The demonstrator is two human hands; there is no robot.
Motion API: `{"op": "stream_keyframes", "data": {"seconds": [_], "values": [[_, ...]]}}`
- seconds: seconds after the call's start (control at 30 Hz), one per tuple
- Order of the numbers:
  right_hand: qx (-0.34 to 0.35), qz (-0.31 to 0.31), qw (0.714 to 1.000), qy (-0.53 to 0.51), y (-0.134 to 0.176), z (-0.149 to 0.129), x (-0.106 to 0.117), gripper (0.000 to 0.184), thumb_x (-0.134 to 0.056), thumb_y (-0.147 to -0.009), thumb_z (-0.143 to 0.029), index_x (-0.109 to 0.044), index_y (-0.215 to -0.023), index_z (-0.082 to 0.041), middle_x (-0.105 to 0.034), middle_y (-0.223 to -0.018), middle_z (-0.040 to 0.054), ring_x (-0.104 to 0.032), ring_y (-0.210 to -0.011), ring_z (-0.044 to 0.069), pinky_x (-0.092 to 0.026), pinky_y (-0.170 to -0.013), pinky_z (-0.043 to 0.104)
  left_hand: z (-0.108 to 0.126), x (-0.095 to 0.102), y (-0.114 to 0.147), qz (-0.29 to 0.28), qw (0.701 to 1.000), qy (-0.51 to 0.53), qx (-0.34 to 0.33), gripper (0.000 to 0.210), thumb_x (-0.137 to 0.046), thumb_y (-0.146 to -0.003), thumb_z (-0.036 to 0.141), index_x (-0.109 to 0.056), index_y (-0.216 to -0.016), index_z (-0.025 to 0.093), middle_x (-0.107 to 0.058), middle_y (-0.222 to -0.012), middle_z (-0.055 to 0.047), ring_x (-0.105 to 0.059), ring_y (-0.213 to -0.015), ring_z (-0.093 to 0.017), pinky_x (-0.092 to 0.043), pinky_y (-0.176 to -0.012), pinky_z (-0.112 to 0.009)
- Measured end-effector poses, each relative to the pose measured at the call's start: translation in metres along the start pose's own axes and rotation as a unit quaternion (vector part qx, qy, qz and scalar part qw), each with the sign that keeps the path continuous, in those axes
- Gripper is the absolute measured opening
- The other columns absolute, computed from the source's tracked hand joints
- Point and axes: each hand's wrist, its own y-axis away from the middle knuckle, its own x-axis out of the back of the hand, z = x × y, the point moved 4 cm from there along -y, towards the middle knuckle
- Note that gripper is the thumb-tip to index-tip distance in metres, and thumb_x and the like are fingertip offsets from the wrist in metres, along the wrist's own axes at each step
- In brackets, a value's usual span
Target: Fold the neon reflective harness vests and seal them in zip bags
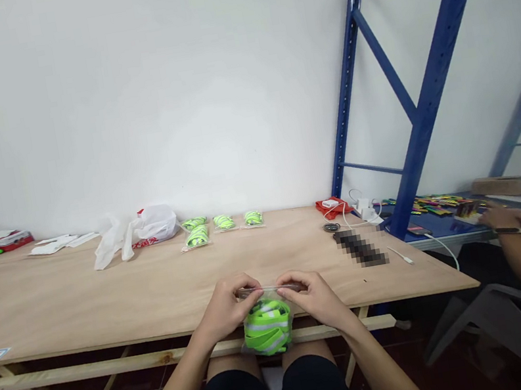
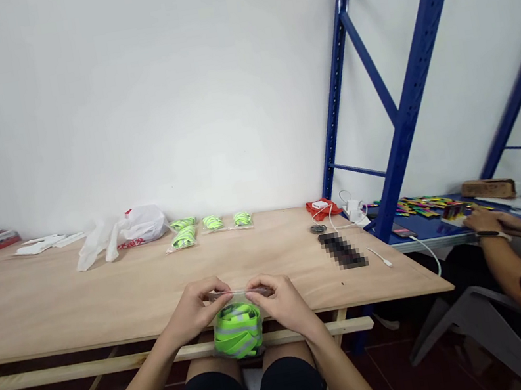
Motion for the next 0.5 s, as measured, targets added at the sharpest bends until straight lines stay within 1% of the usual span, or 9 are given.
{"op": "stream_keyframes", "data": {"seconds": [0.07, 0.2, 0.3, 0.4, 0.5], "values": [[0.003, -0.007, 1.000, 0.007, 0.0003, -0.0012, -0.0022, 0.018, -0.066, -0.083, -0.034, -0.074, -0.081, -0.019, -0.075, -0.083, 0.0043, -0.067, -0.080, 0.020, -0.053, -0.072, 0.028, 0.0011, -0.0007, 0.0004, -0.008, 1.000, 0.000, 0.006, 0.020, -0.062, -0.086, 0.033, -0.071, -0.079, 0.017, -0.073, -0.079, -0.006, -0.067, -0.075, -0.018, -0.051, -0.069, -0.026], [0.034, 0.003, 0.999, 0.042, 0.0018, -0.0045, -0.0053, 0.017, -0.063, -0.084, -0.030, -0.074, -0.077, -0.019, -0.074, -0.077, 0.0034, -0.066, -0.074, 0.019, -0.051, -0.068, 0.027, 0.0008, -0.0041, 0.0012, -0.028, 0.999, 0.018, 0.021, 0.019, -0.064, -0.084, 0.034, -0.071, -0.082, 0.016, -0.073, -0.081, -0.006, -0.066, -0.076, -0.018, -0.051, -0.067, -0.025], [0.052, -0.007, 0.997, 0.056, 0.0031, -0.0069, -0.0086, 0.018, -0.062, -0.086, -0.028, -0.074, -0.076, -0.020, -0.074, -0.077, 0.0028, -0.066, -0.073, 0.018, -0.050, -0.069, 0.027, 0.0014, -0.0070, 0.0021, -0.045, 0.999, 0.029, 0.007, 0.022, -0.063, -0.087, 0.036, -0.071, -0.082, 0.017, -0.072, -0.082, -0.006, -0.066, -0.078, -0.018, -0.051, -0.069, -0.025], [0.045, -0.024, 0.998, 0.041, 0.0034, -0.0081, -0.0102, 0.017, -0.062, -0.087, -0.029, -0.075, -0.080, -0.019, -0.075, -0.080, 0.0034, -0.067, -0.076, 0.019, -0.050, -0.070, 0.027, 0.0037, -0.0076, 0.0030, -0.045, 0.999, 0.005, -0.015, 0.021, -0.060, -0.090, 0.035, -0.071, -0.083, 0.017, -0.072, -0.082, -0.006, -0.065, -0.077, -0.018, -0.051, -0.071, -0.026], [0.027, -0.044, 0.998, 0.024, 0.0036, -0.0086, -0.0087, 0.018, -0.062, -0.087, -0.031, -0.075, -0.084, -0.019, -0.076, -0.084, 0.0040, -0.067, -0.078, 0.019, -0.051, -0.069, 0.026, 0.0064, -0.0059, 0.0037, -0.039, 0.999, -0.009, -0.015, 0.020, -0.060, -0.090, 0.033, -0.071, -0.083, 0.017, -0.072, -0.082, -0.005, -0.065, -0.077, -0.017, -0.051, -0.071, -0.026]]}}
